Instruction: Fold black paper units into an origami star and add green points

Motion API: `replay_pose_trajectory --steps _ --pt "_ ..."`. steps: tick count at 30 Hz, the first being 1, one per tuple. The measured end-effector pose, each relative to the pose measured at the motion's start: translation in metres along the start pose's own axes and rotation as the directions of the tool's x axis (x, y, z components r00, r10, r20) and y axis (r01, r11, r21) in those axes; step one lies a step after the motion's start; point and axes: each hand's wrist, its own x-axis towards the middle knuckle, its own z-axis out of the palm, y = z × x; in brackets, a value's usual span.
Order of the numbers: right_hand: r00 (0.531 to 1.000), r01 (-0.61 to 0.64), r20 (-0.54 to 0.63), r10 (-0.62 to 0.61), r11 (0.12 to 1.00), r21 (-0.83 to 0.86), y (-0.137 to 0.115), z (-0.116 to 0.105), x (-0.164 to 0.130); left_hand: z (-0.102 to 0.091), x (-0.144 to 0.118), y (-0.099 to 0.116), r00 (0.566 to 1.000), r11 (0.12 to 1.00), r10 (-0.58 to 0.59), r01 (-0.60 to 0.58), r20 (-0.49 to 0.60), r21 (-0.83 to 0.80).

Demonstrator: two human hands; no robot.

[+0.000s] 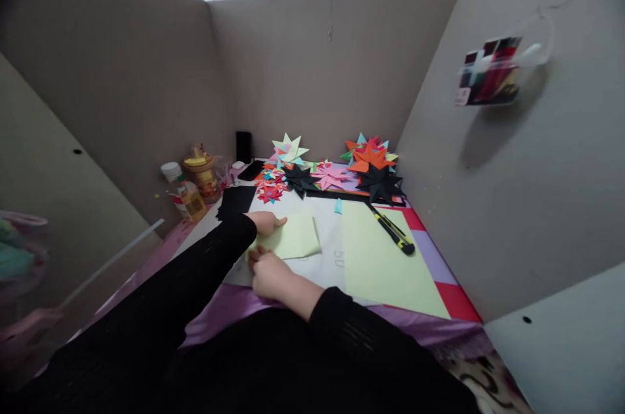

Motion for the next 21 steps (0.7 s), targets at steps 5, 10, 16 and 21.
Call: replay_pose_trajectory --steps 5,10,16,21 --pt "0.999 -0.008 0.041 0.007 1.0 0.021 -0.023 0.006 0.018 0.018 -0.015 0.002 0.998 0.998 -0.064 0.064 -0.013 -0.003" --pt "0.997 -0.069 0.022 0.068 0.995 0.065 -0.005 -0.003 -0.022 0.038 -0.039 0.005 0.971 0.997 -0.078 0.081 -0.225 0.003" --pt "0.876 -0.481 0.011 0.482 0.876 -0.026 0.039 -0.023 -0.092 0.037 -0.041 0.008 0.951 0.999 -0.043 0.045 -0.307 -0.001" --pt "0.811 -0.585 -0.062 0.582 0.803 -0.111 0.044 -0.021 -0.103 0.043 -0.07 0.039 0.956 0.995 0.104 -0.099 -0.276 0.032"
